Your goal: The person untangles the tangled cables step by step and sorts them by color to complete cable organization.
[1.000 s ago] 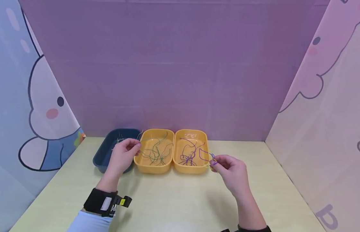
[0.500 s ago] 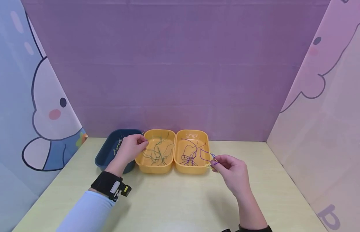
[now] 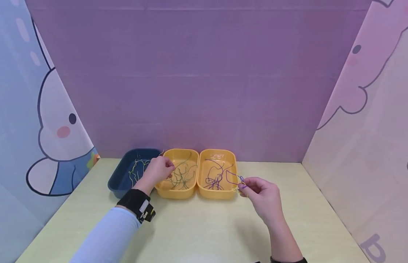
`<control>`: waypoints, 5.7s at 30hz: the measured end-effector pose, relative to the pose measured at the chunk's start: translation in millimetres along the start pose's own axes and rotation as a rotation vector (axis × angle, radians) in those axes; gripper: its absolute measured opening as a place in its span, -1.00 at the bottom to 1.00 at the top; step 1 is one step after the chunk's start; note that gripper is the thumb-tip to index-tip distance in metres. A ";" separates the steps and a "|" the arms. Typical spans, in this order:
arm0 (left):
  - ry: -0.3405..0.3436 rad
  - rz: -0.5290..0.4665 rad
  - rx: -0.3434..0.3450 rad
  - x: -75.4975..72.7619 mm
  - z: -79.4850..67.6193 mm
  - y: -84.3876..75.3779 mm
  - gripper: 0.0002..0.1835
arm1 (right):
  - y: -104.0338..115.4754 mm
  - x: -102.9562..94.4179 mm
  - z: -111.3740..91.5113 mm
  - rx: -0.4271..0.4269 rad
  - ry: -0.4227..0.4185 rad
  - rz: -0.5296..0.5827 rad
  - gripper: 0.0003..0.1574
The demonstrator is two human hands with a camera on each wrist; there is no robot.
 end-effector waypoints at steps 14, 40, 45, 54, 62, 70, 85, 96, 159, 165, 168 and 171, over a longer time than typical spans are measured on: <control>0.043 -0.015 -0.019 9.0 -1.5 -0.7 -0.84 | 2.0 -0.3 -1.1 -0.002 0.004 0.001 -0.87; -0.220 -0.421 0.253 -29.6 -40.8 -51.6 -0.26 | -0.6 2.1 -1.1 0.006 0.020 -0.012 -0.83; -0.244 -0.482 0.288 -31.0 -56.6 -52.7 -0.25 | -2.1 2.8 0.0 0.009 0.024 -0.008 -0.84; -0.261 -0.611 0.299 -34.4 -83.5 -58.5 -0.26 | -4.3 4.5 -0.3 0.020 0.024 -0.029 -0.86; -0.241 -0.621 0.330 -30.2 -85.1 -73.1 -0.28 | -4.2 5.3 -0.4 0.015 0.027 -0.020 -0.85; -0.202 -0.592 0.383 2.6 -76.8 -81.4 -0.36 | -1.1 12.7 -1.8 0.004 0.052 -0.019 -0.84; -0.052 -0.572 0.462 47.7 -83.7 -125.5 -0.71 | -2.2 30.1 -8.4 0.031 0.054 -0.011 -0.87; -0.022 -0.570 0.455 59.7 -83.4 -137.7 -0.78 | -2.9 38.8 -10.5 0.019 0.071 -0.019 -0.82; -0.363 -0.418 0.102 -47.8 -90.4 -3.2 -0.88 | -1.4 5.7 -0.3 -0.018 0.005 0.028 -0.83; -0.392 -0.388 0.058 -58.3 -93.3 8.3 -0.85 | -1.7 4.0 -0.9 -0.013 -0.009 0.031 -0.84; -0.399 -0.390 0.050 -59.7 -93.3 9.1 -0.85 | -1.9 3.4 -1.1 -0.007 -0.016 0.034 -0.85; -0.416 -0.389 0.050 -60.3 -92.8 8.8 -0.85 | -1.8 3.3 -1.3 -0.006 -0.018 0.030 -0.85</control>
Point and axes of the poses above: each hand's wrist, its own z-axis towards the middle knuckle, its own x-axis out of the palm, y = z × x, the point moved 6 cm from there along z, towards the middle knuckle, and after that the axes turned 11 degrees about x, right-handed, at the moved point
